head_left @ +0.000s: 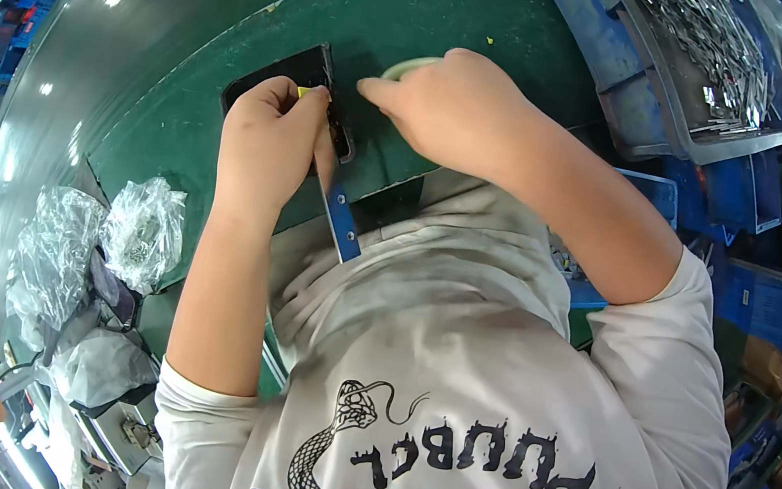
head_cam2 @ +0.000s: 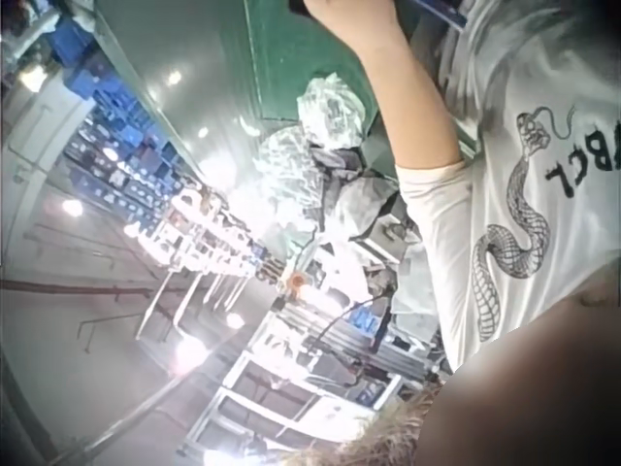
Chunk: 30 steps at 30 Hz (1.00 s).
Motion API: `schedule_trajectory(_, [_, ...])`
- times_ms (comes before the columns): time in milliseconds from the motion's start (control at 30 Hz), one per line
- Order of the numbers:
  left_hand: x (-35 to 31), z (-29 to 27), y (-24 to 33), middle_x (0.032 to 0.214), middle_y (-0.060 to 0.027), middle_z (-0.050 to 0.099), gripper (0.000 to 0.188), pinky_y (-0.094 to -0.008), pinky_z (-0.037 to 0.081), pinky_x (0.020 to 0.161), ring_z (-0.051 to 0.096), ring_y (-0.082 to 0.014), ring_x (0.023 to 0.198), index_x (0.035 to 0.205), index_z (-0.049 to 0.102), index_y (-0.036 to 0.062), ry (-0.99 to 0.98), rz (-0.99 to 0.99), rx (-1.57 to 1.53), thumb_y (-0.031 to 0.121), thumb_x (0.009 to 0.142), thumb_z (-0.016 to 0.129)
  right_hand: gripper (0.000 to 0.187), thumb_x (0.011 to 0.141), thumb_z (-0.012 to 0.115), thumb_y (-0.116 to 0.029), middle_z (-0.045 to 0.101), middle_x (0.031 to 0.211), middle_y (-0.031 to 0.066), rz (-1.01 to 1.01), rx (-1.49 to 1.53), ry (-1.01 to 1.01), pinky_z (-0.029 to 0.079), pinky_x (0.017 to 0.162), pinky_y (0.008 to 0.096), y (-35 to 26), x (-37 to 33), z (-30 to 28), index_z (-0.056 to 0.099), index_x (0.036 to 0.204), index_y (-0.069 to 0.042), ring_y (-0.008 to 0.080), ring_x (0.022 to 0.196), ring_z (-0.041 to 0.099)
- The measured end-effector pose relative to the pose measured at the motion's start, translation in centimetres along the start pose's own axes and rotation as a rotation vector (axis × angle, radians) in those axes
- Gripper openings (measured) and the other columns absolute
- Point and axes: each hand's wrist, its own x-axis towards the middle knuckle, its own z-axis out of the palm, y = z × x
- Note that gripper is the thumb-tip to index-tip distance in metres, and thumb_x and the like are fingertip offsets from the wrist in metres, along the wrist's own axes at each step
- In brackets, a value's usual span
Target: Applying yellow adhesive tape to small metal components at a factory workstation.
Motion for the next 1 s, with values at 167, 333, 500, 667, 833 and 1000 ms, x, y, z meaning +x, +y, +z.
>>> schedule_trajectory(167, [-1.0, 0.1, -1.1, 0.068, -0.0044, 0.062, 0.023, -0.0249, 0.043, 0.054, 0.051, -0.0078, 0.054, 0.082, 0.058, 0.0001, 0.064, 0.051, -0.158, 0.018, 0.097, 0.057, 0.030, 0.087, 0.061, -0.017, 0.066, 0.076, 0.0055, -0.026, -0.015, 0.027, 0.052, 0.060, 0.0368, 0.5, -1.1, 1.3, 0.068, 0.115, -0.014, 0.0251, 0.062, 0.065])
schedule_trajectory(333, [-4.0, -0.6, -2.0, 0.063, 0.0003, 0.048, 0.015, -0.0236, 0.043, 0.056, 0.046, -0.0072, 0.056, 0.096, 0.054, 0.0021, 0.157, 0.159, -0.670, 0.017, 0.101, 0.054, 0.039, 0.086, 0.065, -0.021, 0.065, 0.091, 0.0040, 0.023, -0.055, -0.042, 0.047, 0.083, 0.0378, 0.1, -3.7, 2.5, 0.064, 0.124, -0.016, 0.0219, 0.083, 0.065])
schedule_trajectory(500, [-6.4, -1.9, -3.2, 0.061, -0.0026, 0.049, 0.025, -0.0262, 0.044, 0.049, 0.042, -0.0108, 0.043, 0.093, 0.053, 0.0005, -0.003, 0.304, -0.674, 0.023, 0.102, 0.049, 0.047, 0.081, 0.072, -0.030, 0.060, 0.104, 0.0068, -0.002, 0.238, 0.236, 0.040, 0.091, 0.0455, -1.1, -6.9, 0.9, 0.061, 0.123, -0.012, 0.0255, 0.103, 0.057])
schedule_trajectory(667, [-7.6, 2.1, -2.5, 0.074, -0.0140, 0.065, 0.050, -0.0303, 0.050, 0.060, 0.059, -0.0193, 0.060, 0.096, 0.057, -0.0054, -0.185, 0.486, -0.433, 0.041, 0.104, 0.039, 0.041, 0.084, 0.072, -0.034, 0.062, 0.105, 0.0113, -0.065, 0.898, 0.045, 0.045, 0.084, 0.0457, -4.9, -8.7, 0.3, 0.063, 0.114, -0.007, 0.0322, 0.099, 0.059])
schedule_trajectory(833, [-7.9, 5.1, -2.0, 0.097, -0.0156, 0.070, 0.029, -0.0316, 0.052, 0.075, 0.066, -0.0242, 0.081, 0.104, 0.063, -0.0043, -0.528, 0.711, -0.259, 0.022, 0.101, 0.052, 0.038, 0.085, 0.072, -0.032, 0.063, 0.103, 0.0123, 0.135, 1.126, -0.249, 0.048, 0.080, 0.0423, -4.6, -10.4, -1.0, 0.064, 0.110, -0.004, 0.0320, 0.093, 0.061])
schedule_trajectory(1000, [-7.5, 5.5, -1.7, 0.116, -0.0166, 0.066, 0.068, -0.0418, 0.047, 0.096, 0.061, -0.0330, 0.109, 0.132, 0.047, -0.0008, -0.572, 0.834, 0.092, 0.011, 0.074, 0.079, 0.031, 0.079, 0.077, -0.028, 0.065, 0.100, 0.0096, 0.025, 0.703, 0.048, 0.049, 0.079, 0.0410, 0.6, -18.8, 0.4, 0.070, 0.100, -0.007, 0.0310, 0.091, 0.062])
